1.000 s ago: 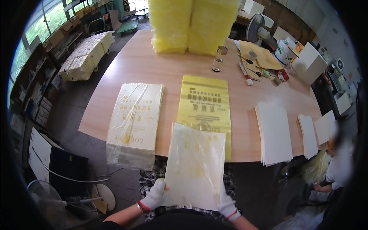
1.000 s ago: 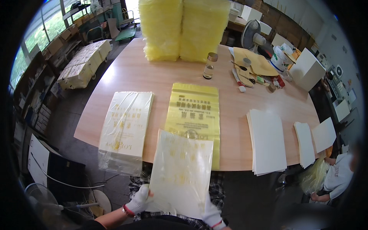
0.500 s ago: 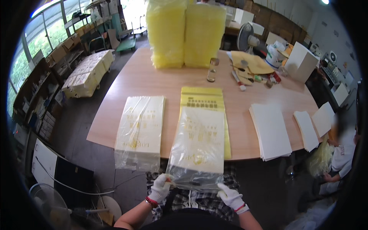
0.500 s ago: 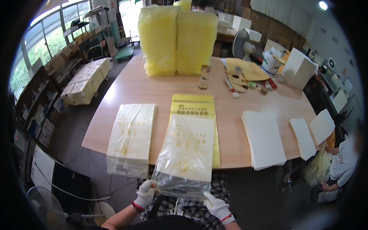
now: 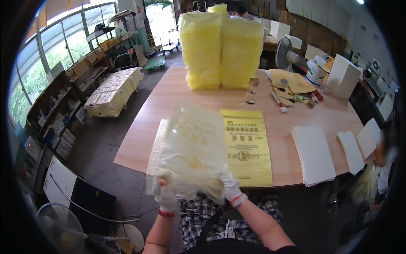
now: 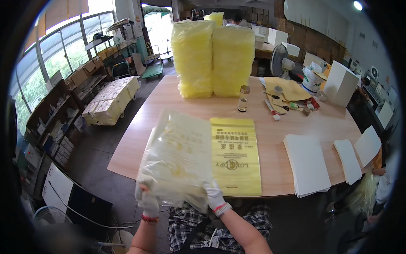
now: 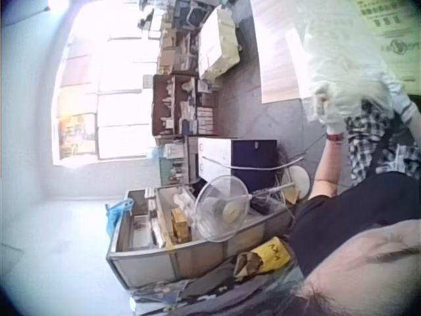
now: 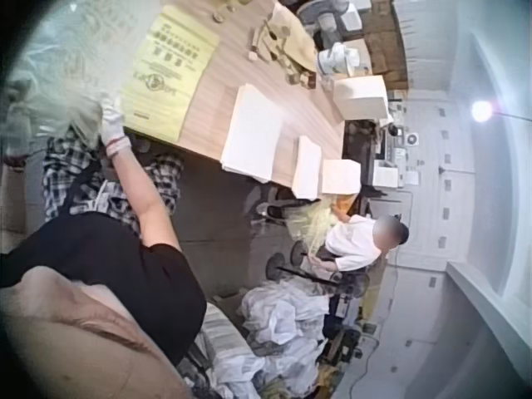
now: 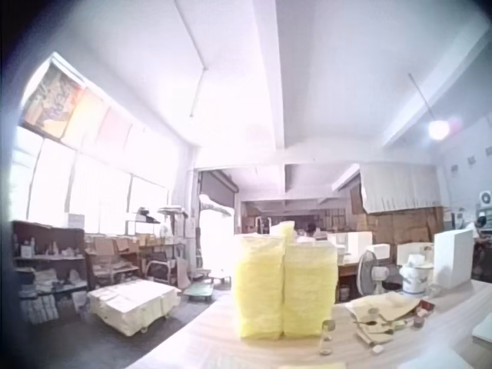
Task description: The person repeatedly picks up white books from a stack, places them into yellow plastic bags, and sets the filled bags aside. The process is performed one at a time in a repetitive loop.
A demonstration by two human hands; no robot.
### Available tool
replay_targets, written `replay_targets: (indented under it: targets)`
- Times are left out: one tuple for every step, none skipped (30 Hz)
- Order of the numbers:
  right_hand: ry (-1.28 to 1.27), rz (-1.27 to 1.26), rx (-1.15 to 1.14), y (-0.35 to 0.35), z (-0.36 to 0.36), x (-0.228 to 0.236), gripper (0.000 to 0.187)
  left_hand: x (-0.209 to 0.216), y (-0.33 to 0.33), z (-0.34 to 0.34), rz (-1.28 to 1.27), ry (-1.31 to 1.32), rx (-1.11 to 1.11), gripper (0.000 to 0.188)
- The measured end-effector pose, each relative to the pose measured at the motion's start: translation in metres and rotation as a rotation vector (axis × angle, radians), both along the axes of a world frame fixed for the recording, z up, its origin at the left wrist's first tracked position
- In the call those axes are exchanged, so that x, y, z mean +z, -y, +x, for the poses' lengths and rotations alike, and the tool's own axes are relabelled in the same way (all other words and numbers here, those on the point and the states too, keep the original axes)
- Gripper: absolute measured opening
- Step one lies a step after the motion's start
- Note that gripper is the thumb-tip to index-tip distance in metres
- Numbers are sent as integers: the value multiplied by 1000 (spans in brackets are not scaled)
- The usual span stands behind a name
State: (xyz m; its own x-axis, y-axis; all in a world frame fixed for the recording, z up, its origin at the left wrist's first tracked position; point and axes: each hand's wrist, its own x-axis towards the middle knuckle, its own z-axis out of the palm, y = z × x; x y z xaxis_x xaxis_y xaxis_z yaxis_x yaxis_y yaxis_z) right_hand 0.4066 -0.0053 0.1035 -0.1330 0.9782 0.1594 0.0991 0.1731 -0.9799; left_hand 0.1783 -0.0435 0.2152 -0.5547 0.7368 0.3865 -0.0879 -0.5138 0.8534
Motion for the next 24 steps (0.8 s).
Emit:
replay_targets:
  targets:
    - [277,247,103,-17,-14,-26,24,-6,-14,-19,-125,143,5,8]
    - [-3,-73,282,-14,-37,-22,23,-24,-28,-41,-203,187,24,8]
    - [-387,-471,345,-11,-57,-13,21,-46,-44,-60,-276,235,30,9]
    - [-646,-819,287,-7,-77,-4,20,-64,-56,-78,-347,280,39,10]
    - [-502,-760,329,-6,-88,-14,23,-79,-59,-96,-368,326,-15,10]
    - [-325,-766,255,-3,-101,-18,26,-99,-53,-115,-387,373,-65,10]
    - [-150,-767,179,1,-110,-22,30,-122,-45,-136,-407,419,-115,10]
    - [-165,-715,145,5,-111,-30,32,-161,-38,-163,-510,314,-72,10]
    - [-178,-676,120,14,-113,-39,34,-193,-24,-182,-619,208,-15,10]
    - [56,-471,141,21,-100,-53,34,-197,-13,-173,-588,285,36,9]
    - [-186,-677,179,35,-84,-7,32,-202,6,-164,-569,364,96,8]
    - [-297,-755,255,45,-71,-34,32,-222,24,-165,-686,371,94,9]
    - [-409,-818,331,54,-53,-55,33,-241,43,-164,-792,379,92,10]
    - [-413,-882,385,62,-30,-46,32,-231,50,-143,-1120,-76,16,12]
    - [-267,-870,238,77,-13,-34,31,-220,63,-116,-1207,-84,-2,11]
    - [-242,-909,157,85,6,-29,30,-184,75,-76,-1066,-469,-88,8]
    - [-215,-948,75,91,24,-28,30,-148,69,-38,-886,-595,-250,3]
    - [-236,-955,-9,98,41,-30,30,-116,59,-7,-637,-734,-435,4]
    - [-256,-952,-92,100,55,-32,30,-83,41,24,-453,-831,-584,9]
    - [-249,-923,-147,105,70,-32,30,-63,24,55,-295,-871,-687,14]
    - [-284,-909,-175,109,81,-36,31,-48,7,85,-206,-927,-691,18]
    - [-287,-937,-201,108,88,-31,31,-42,-11,112,-137,-1034,-610,19]
    - [-291,-963,-226,108,92,-24,31,-45,-25,139,-125,-1073,-470,22]
    - [-258,-923,-234,111,97,-22,31,-37,-41,160,-142,-1069,-487,24]
